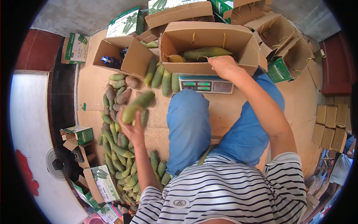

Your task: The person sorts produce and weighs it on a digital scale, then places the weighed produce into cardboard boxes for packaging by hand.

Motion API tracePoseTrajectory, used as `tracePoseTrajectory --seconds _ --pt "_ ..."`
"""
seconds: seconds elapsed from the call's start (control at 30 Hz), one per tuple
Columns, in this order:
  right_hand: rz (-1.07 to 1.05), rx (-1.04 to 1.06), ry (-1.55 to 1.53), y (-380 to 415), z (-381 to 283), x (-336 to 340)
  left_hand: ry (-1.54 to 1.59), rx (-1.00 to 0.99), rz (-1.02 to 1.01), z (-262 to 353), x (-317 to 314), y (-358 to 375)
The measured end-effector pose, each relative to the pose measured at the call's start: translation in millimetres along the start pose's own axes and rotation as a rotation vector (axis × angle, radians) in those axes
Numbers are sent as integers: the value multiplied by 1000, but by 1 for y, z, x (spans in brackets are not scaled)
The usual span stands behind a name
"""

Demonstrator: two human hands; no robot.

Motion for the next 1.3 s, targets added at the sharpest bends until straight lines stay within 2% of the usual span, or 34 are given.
tracePoseTrajectory --seconds 0.07,0.13,0.27,0.33,0.43,0.5,0.57,0.6,0.63,0.7,0.73,0.77,0.8,0.83,0.9,0.93,1.03,1.07,1.1,1.13,1.3 --pt "-6 11 19 -1 1 -2 194 -100 9 50 -22 -29" --pt "-11 11 26 -3 2 -4 451 -51 -7 94 -56 -44" --pt "-2 -15 24 0 0 -4 595 4 -237 122 -137 -49" --pt "6 -4 16 0 1 -3 376 -37 -288 116 -153 -36" --pt "4 14 10 0 2 -3 144 -9 -361 55 -149 -8" --pt "-10 1 53 -2 3 -2 -7 153 -451 -23 -126 20" --pt "4 11 65 -3 5 -5 -171 165 -549 -121 -84 62" --pt "11 18 73 -3 5 -5 -402 97 -639 -137 -56 84" --pt "15 12 66 -1 4 -4 -607 151 -784 -165 -28 110" --pt "22 7 54 1 1 0 -818 237 -873 -229 45 174" --pt "-6 18 58 0 0 0 -943 358 -1023 -259 81 207" --pt "-34 26 62 -1 1 0 -935 470 -1022 -301 126 248" --pt "-64 33 66 0 1 0 -1042 664 -1028 -303 157 276" --pt "-80 17 66 0 1 2 -1064 707 -1077 -322 182 307" --pt "-118 -15 67 2 1 8 -956 654 -1271 -372 227 383" --pt "-38 -22 52 1 1 15 -886 629 -1337 -372 233 404" --pt "189 -22 -9 4 0 37 -960 634 -1230 -348 238 429" --pt "179 -30 -19 5 -1 40 -990 634 -1201 -343 246 438" --pt "170 -42 -29 7 -1 44 -1008 839 -1025 -342 257 433" --pt "166 -55 -35 7 1 44 -950 765 -1003 -337 247 426" --pt "67 -74 -22 13 -2 38 -911 745 -989 -319 226 406"
Point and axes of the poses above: each hand's wrist, its own y-axis away from the middle knuckle, its own x-axis out of the back of the hand, z = x × y, the point moved 6 cm from there along -y, towards the middle knuckle, and after that the axes turned 9 degrees about z, right-handed, at the moved point
